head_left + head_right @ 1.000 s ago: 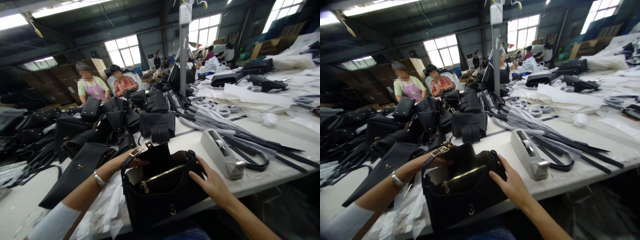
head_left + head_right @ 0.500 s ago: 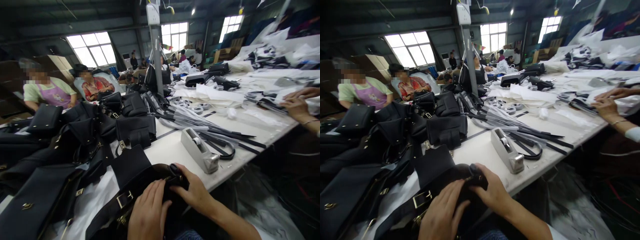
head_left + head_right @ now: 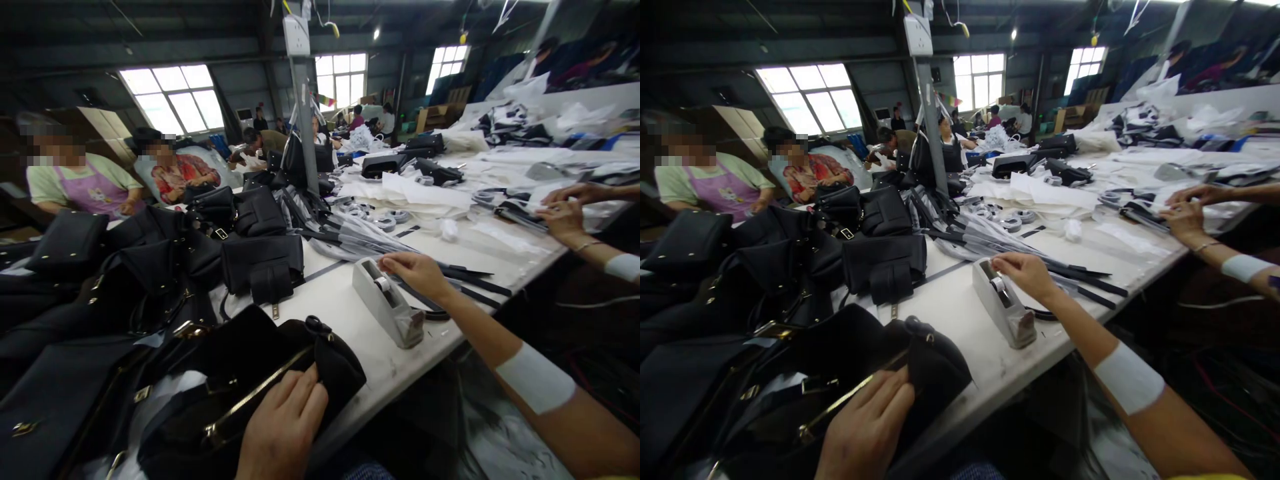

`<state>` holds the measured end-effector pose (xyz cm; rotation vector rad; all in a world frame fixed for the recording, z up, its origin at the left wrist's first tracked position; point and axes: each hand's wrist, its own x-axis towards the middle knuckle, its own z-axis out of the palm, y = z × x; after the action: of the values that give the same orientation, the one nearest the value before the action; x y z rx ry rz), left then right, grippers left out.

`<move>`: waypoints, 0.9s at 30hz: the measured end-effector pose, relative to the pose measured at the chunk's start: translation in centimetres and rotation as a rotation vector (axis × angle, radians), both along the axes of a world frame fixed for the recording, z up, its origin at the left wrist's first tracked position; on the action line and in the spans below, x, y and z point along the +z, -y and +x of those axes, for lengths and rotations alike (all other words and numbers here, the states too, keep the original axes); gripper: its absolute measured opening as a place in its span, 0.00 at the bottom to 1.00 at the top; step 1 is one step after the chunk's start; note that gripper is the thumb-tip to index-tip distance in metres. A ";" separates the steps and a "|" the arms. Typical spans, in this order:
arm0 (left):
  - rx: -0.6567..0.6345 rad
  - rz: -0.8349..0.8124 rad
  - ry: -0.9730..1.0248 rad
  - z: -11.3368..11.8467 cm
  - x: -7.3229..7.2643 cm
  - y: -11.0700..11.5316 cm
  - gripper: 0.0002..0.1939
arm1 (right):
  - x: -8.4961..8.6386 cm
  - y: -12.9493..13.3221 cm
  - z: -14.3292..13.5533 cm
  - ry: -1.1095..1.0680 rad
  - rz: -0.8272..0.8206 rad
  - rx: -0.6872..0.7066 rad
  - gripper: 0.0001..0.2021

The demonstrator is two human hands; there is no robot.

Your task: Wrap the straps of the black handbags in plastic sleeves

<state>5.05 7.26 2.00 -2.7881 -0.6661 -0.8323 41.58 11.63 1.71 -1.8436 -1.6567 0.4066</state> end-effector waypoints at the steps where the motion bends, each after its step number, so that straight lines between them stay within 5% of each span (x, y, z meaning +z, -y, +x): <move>1: -0.021 0.026 0.008 0.1 0.6 -0.3 0.15 | -0.5 -1.4 1.7 0.058 -0.006 -0.072 0.19; 4: -0.106 0.044 -0.024 0.7 1.3 -0.5 0.18 | -2.4 -4.5 5.4 0.236 -0.068 -0.225 0.12; 8: -0.157 -0.099 -0.067 1.3 -0.5 0.2 0.18 | -4.9 -6.3 6.9 0.418 -0.193 -0.265 0.09; 14: 0.004 -0.411 -0.211 0.2 -1.3 0.9 0.02 | -5.5 -7.2 7.4 0.530 -0.254 -0.244 0.12; 19: -0.082 -0.649 -0.474 0.1 0.4 1.6 0.07 | -4.5 -7.8 8.6 0.450 -0.261 -0.177 0.15; 23: -0.102 -0.705 -0.662 0.0 3.3 1.2 0.08 | -4.4 -7.6 9.1 0.284 -0.300 -0.064 0.16; 25: -0.088 -0.787 -0.685 -0.1 4.8 0.7 0.04 | -4.6 -7.4 9.0 0.203 -0.303 -0.049 0.16; 27: -0.054 -0.916 -0.614 -0.3 5.4 0.3 0.11 | -4.7 -7.2 8.9 0.142 -0.294 -0.078 0.16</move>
<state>4.77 6.93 7.43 -3.5324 -1.0189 0.5021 50.43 18.79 -2.99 -2.1898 -1.6834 0.5184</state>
